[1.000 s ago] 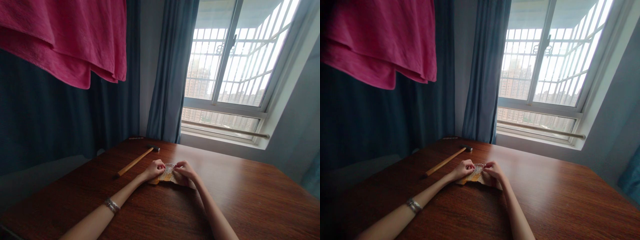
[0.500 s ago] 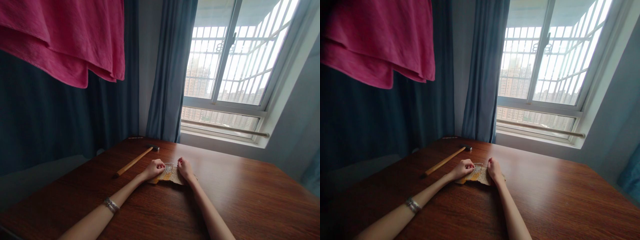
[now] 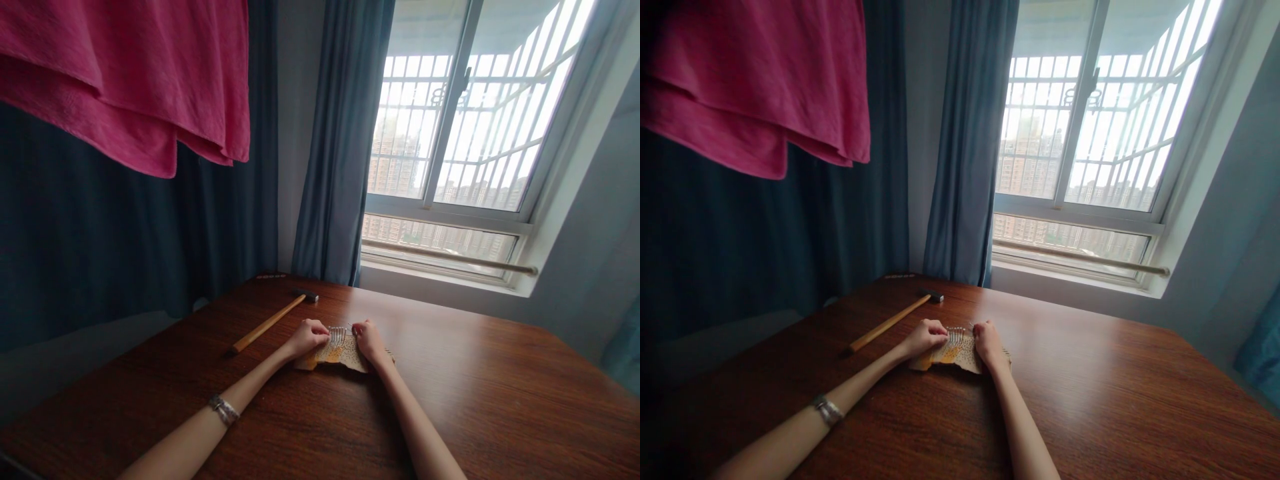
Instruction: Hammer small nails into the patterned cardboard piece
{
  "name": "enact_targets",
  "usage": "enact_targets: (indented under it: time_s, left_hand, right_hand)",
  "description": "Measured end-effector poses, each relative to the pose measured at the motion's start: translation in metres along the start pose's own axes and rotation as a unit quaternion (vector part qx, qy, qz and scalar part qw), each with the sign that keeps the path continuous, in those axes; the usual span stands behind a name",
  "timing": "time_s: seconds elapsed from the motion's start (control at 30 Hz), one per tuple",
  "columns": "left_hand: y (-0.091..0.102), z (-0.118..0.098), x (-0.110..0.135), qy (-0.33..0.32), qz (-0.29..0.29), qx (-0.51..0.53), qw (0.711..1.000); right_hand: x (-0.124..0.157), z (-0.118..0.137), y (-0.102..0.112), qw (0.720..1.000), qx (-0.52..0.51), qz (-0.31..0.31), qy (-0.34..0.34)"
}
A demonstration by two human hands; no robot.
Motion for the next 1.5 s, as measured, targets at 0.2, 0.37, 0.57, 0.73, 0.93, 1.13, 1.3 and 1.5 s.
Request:
enact_targets:
  time_s: [0.2, 0.37, 0.57, 0.73, 0.93, 1.13, 1.3, 1.5]
  left_hand:
    - [0.001, -0.001, 0.0, 0.03, -0.005, 0.103, 0.994]
    - [0.0, 0.01, -0.002, 0.098, -0.024, 0.176, 0.979]
    - [0.003, 0.033, -0.012, 0.162, -0.089, 0.168, 0.968]
    - [0.004, 0.036, -0.019, 0.215, -0.087, 0.129, 0.964]
    - [0.004, 0.037, -0.023, 0.235, -0.064, 0.084, 0.966]
    - [0.004, 0.036, -0.019, 0.223, -0.086, 0.087, 0.967]
    - [0.001, 0.018, -0.009, 0.104, -0.084, 0.034, 0.99]
    - [-0.007, -0.01, 0.004, -0.029, -0.016, -0.064, 0.997]
  right_hand:
    - [-0.002, -0.003, -0.003, 1.0, -0.015, 0.0, 0.008]
    - [-0.002, -0.006, -0.003, 0.999, -0.036, -0.034, -0.009]
    - [0.003, -0.003, 0.008, 0.994, -0.062, -0.09, -0.015]
    - [0.009, 0.012, 0.014, 0.993, -0.095, -0.057, 0.052]
    - [0.016, 0.027, 0.014, 0.985, -0.124, 0.017, 0.12]
    - [0.016, 0.029, 0.015, 0.975, -0.161, 0.068, 0.138]
    - [0.015, 0.028, 0.014, 0.971, -0.183, 0.074, 0.133]
    - [0.014, 0.026, 0.013, 0.969, -0.203, 0.074, 0.12]
Point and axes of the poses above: each hand's wrist, its own x-axis away from the middle knuckle, its own y-axis out of the back of the hand, z = x × y, the point moved 4 cm from there along -x, towards the middle knuckle, and after that the axes turned 14 degrees about x, right-handed, at the moved point
